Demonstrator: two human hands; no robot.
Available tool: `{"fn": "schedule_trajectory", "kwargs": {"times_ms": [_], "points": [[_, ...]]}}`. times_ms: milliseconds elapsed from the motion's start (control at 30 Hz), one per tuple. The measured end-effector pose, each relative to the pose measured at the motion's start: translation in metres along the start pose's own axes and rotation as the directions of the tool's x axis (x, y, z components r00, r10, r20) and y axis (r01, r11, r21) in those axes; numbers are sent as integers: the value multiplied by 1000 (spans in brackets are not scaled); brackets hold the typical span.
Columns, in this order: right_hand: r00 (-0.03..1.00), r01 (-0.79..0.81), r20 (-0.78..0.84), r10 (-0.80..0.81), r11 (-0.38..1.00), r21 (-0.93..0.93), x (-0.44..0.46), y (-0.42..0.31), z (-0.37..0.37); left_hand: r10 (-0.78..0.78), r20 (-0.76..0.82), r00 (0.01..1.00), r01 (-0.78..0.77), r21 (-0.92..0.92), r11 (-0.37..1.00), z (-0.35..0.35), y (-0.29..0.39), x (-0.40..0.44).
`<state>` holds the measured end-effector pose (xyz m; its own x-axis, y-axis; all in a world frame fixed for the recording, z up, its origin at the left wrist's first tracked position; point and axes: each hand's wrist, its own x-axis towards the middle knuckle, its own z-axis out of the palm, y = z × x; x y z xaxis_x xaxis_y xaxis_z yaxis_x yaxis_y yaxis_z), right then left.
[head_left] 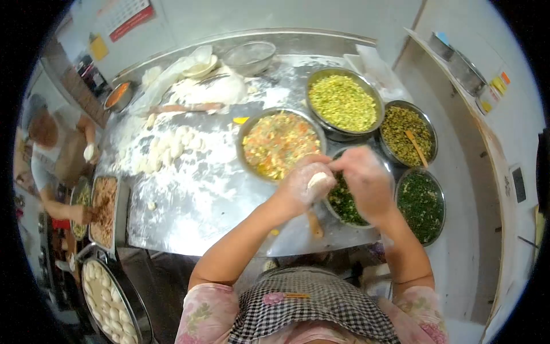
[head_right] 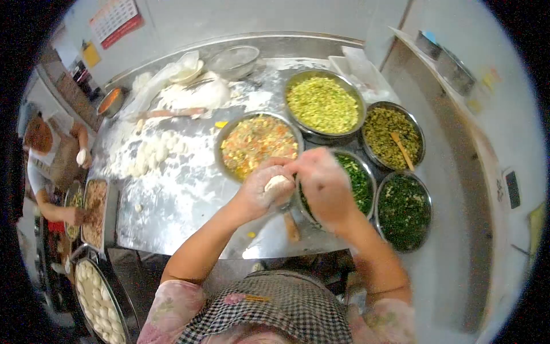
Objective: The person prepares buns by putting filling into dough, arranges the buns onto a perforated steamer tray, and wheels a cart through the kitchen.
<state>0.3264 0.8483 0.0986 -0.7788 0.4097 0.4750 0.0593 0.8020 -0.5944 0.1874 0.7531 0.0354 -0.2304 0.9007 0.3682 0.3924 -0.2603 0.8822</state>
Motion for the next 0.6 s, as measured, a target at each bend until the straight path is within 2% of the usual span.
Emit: {"fn": "schedule_trajectory", "kwargs": {"times_ms": [33, 67, 100, 200, 233, 300, 333, 367, 400, 433, 467, 500, 533, 567, 600], "points": [[989, -136, -25, 144, 969, 208, 2, -5, 3, 1, -4, 1000, -2, -40, 999, -11, -3, -11], [956, -261, -19, 294, 876, 407, 2, -10, 10, 2, -6, 1000, -3, -80, 997, -20, -6, -23], [936, -310, 27, 352, 781, 543, 2, -14, 22, -91, -40, 995, 81, -194, 978, -26, 2, -36], [784, -514, 131, 607, 516, 686, -14, -17, 86, -330, -105, 938, 271, -368, 889, -40, 2, -74], [725, -552, 208, 656, 373, 746, -26, -12, 113, -377, -145, 915, 293, -405, 866, -41, -3, -86], [649, -547, 395, 650, 38, 836, -41, -20, 157, -467, -209, 859, 328, -475, 816, -37, -25, -105], [616, -523, 482, 623, -134, 842, -45, -26, 170, -324, -341, 882, 235, -277, 932, -36, -39, -111], [593, -539, 546, 592, -213, 815, -43, -32, 178, -148, -435, 888, 139, -54, 989, -35, -53, -114], [570, -551, 606, 556, -289, 783, -37, -34, 183, 45, -483, 874, 48, 179, 983, -35, -60, -116], [545, -560, 662, 515, -364, 744, -31, -38, 185, -219, -533, 817, 89, -258, 962, -42, -38, -117], [593, -627, 644, 483, -225, 746, -23, -42, 181, -477, -461, 748, 85, -647, 758, -49, -12, -119], [638, -673, 631, 442, -79, 735, -10, -54, 169, -677, -281, 680, 34, -910, 412, -56, 4, -121], [675, -699, 624, 393, 72, 711, -2, -61, 159, -666, -163, 728, 63, -951, 303, -58, -1, -125], [652, -729, 563, 508, 214, 650, 0, -61, 155, -638, -46, 768, 99, -977, 190, -60, -12, -130], [763, -637, 410, 501, 469, 612, -3, -55, 154, -594, 67, 802, 142, -987, 80, -62, -19, -133]]}}
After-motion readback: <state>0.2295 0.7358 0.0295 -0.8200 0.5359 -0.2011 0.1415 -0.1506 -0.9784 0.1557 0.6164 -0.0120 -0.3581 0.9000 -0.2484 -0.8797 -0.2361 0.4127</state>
